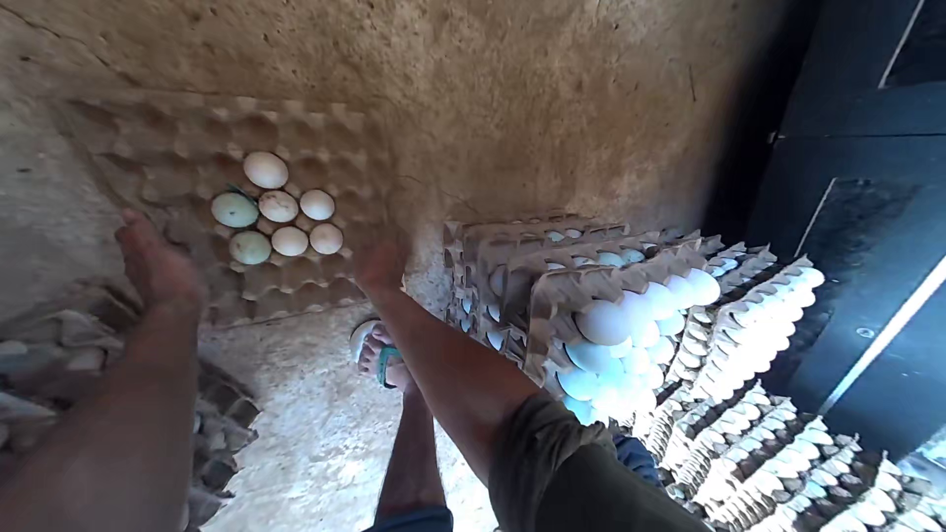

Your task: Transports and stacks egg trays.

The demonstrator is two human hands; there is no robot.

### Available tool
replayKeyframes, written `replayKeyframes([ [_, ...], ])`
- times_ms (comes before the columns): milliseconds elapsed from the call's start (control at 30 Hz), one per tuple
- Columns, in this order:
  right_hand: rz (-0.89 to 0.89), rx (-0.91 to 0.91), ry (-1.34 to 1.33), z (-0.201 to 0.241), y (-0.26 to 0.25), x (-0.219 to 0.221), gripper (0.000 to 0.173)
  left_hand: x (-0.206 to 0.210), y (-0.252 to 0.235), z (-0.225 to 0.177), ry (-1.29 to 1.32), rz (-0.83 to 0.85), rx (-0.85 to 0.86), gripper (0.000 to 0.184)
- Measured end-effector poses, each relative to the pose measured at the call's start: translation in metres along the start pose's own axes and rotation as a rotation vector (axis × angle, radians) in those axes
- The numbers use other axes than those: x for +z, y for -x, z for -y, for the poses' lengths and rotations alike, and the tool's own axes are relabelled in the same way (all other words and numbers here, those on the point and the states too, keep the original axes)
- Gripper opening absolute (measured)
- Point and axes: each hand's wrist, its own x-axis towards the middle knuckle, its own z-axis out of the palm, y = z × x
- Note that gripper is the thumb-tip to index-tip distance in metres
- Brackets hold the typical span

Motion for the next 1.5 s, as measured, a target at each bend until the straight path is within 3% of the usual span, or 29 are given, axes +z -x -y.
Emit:
replayKeyframes([
  [133, -0.052, 0.001, -0.077, -0.005, 0.014, -0.001, 0.061, -0.003, 0.018, 0.0, -0.069, -0.068, 0.05, 0.074],
  [200, -0.029, -0.071, -0.197, -0.004, 0.048, -0.018, 0.07, -0.007, 0.048, -0.006, -0.148, -0.153, 0.162, 0.067],
  [267, 0.032, -0.199, -0.309, -0.004, 0.105, -0.051, 0.072, -0.002, 0.096, -0.013, -0.048, -0.156, 0.237, 0.061],
  [333, 0.071, -0.352, -0.436, -0.015, 0.173, -0.103, 0.059, 0.012, 0.163, -0.02, 0.082, -0.037, 0.274, 0.057],
  [433, -0.17, -0.611, -0.466, -0.071, 0.235, -0.201, 0.031, 0.035, 0.274, -0.024, 0.118, 0.295, 0.269, 0.053],
  [500, -0.442, -0.513, -0.369, -0.131, 0.234, -0.276, 0.03, 0.054, 0.336, -0.019, 0.103, 0.434, 0.244, 0.055],
  [567, -0.598, -0.237, -0.246, -0.186, 0.206, -0.346, 0.04, 0.071, 0.377, -0.013, 0.099, 0.475, 0.225, 0.056],
  [667, -0.516, 0.083, -0.242, -0.255, 0.157, -0.401, 0.046, 0.093, 0.41, -0.012, 0.159, 0.467, 0.206, 0.053],
  [767, -0.357, 0.164, -0.361, -0.291, 0.128, -0.407, 0.048, 0.103, 0.422, -0.022, 0.148, 0.433, 0.192, 0.053],
  [933, -0.277, 0.139, -0.409, -0.288, 0.112, -0.401, 0.049, 0.123, 0.422, -0.029, 0.13, 0.322, 0.18, 0.046],
  [1233, -0.396, 0.029, -0.451, -0.288, 0.122, -0.393, 0.044, 0.123, 0.438, -0.033, 0.197, 0.203, 0.233, 0.038],
  [1400, -0.29, 0.087, -0.441, -0.242, 0.164, -0.445, 0.049, 0.083, 0.472, -0.088, 0.246, 0.167, 0.221, 0.036],
  [1500, -0.246, -0.031, -0.412, -0.202, 0.171, -0.484, 0.052, 0.06, 0.481, -0.147, 0.296, 0.176, 0.2, 0.046],
])
